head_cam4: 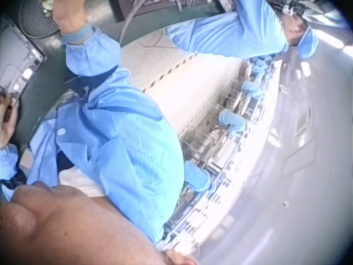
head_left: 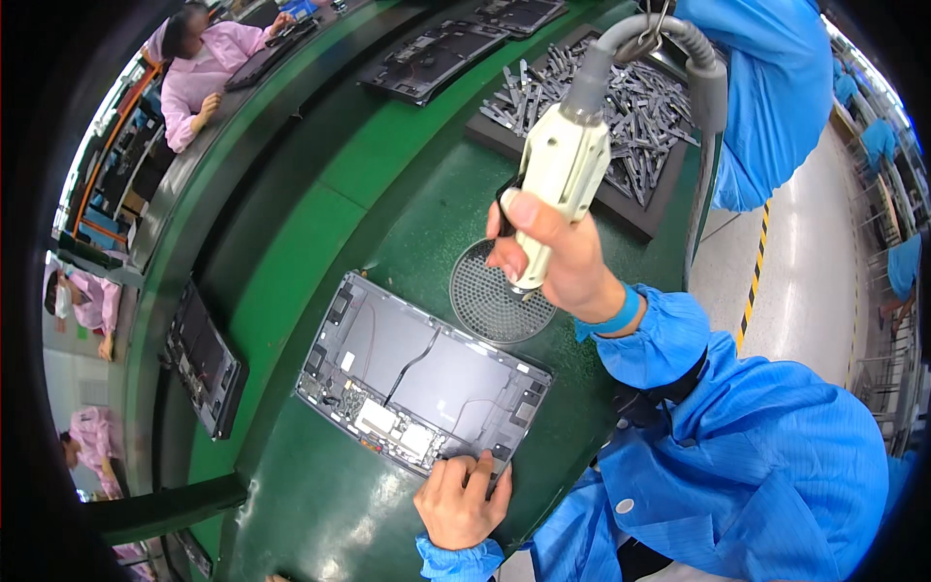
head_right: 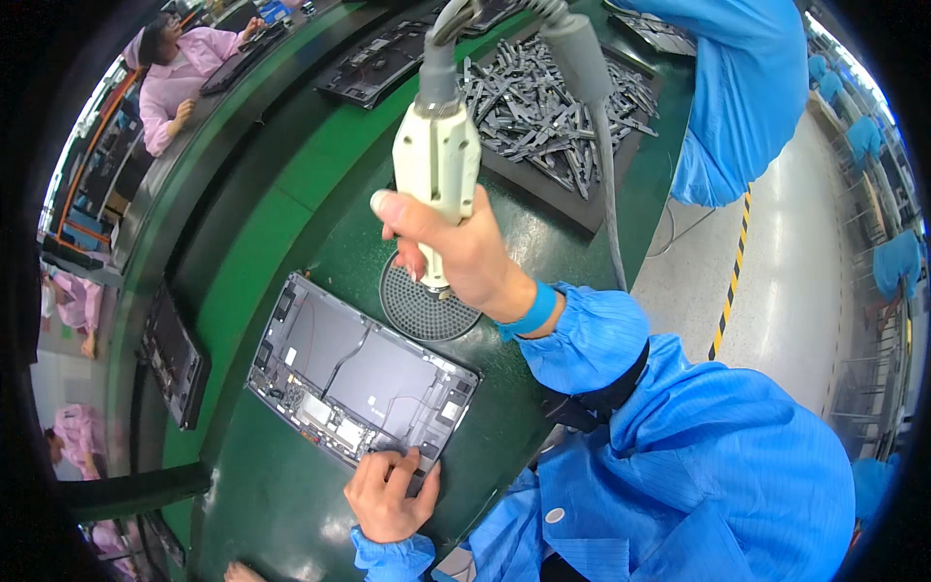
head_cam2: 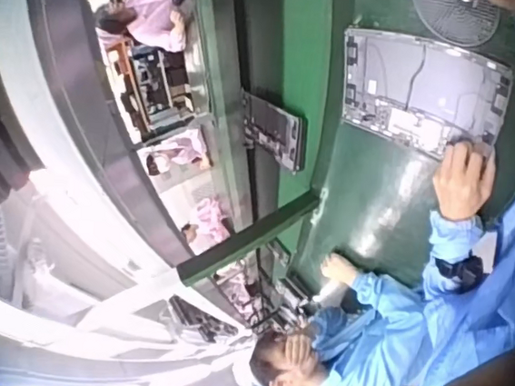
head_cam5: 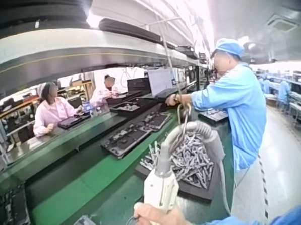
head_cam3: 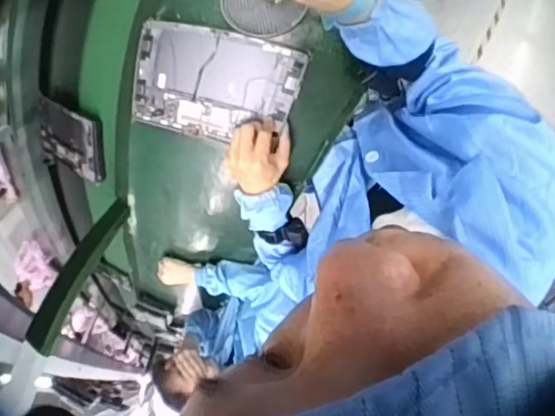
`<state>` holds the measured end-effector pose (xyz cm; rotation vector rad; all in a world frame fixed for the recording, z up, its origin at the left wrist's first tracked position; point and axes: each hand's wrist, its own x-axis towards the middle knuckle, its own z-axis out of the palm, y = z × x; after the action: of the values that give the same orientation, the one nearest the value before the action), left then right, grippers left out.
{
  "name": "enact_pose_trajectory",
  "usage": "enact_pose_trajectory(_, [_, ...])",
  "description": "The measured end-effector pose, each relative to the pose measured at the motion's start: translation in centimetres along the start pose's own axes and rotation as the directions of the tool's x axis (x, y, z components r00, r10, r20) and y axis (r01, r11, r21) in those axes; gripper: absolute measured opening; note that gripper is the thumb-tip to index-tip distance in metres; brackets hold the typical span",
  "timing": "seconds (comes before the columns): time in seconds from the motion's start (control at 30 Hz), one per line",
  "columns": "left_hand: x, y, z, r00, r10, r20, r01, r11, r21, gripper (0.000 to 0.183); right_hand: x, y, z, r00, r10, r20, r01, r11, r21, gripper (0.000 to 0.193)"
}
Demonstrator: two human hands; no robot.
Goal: The person assembles internal components into a tablet and screws parts of the tablet together using an electric screwdriver.
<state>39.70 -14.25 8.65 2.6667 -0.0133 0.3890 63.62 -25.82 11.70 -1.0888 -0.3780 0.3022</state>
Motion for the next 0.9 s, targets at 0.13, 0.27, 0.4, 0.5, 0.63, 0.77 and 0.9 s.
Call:
enact_pose_trajectory(0.13, [-0.1, 0.0, -0.3, 1.0, 0.003, 0.003, -0.003, 1.0, 0.003, 0.024, 0.0, 1.3, 0.3, 0.997, -0.073, 0.037, 0.073, 0.997, -0.004, 0.035])
enact_pose_trajectory(0.27, [-0.1, -0.1, -0.3, 1.0, -0.01, 0.012, 0.01, 1.0, -0.007, 0.024, 0.1, 1.8, 0.1, 0.995, -0.086, 0.05, 0.089, 0.994, -0.069, 0.036])
enact_pose_trajectory(0.4, [0.0, 0.0, -0.3, 0.999, -0.031, 0.01, 0.031, 0.999, -0.012, 0.024, 0.4, 2.1, 0.2, 0.993, -0.103, 0.058, 0.107, 0.991, -0.081, 0.036])
enact_pose_trajectory(0.5, [0.1, 0.0, -0.3, 0.999, -0.037, 0.01, 0.037, 0.999, -0.016, 0.023, 0.4, 2.0, 0.2, 0.997, -0.058, 0.053, 0.062, 0.995, -0.083, 0.037])
enact_pose_trajectory(0.63, [0.0, -0.1, -0.5, 0.998, -0.063, 0.013, 0.063, 0.998, -0.021, 0.023, 0.2, 2.2, 0.3, 0.997, -0.061, 0.049, 0.064, 0.995, -0.075, 0.04])
enact_pose_trajectory(0.77, [-0.2, -0.3, -0.9, 0.997, -0.07, 0.014, 0.07, 0.997, -0.023, 0.023, 0.2, 2.6, 0.5, 0.997, -0.066, 0.027, 0.065, 0.997, 0.041, 0.029])
enact_pose_trajectory(0.9, [-0.3, -0.4, -1.1, 0.997, -0.071, 0.013, 0.071, 0.997, -0.02, 0.025, 0.3, 2.4, 0.3, 0.995, -0.081, 0.067, 0.085, 0.994, -0.068, 0.042])
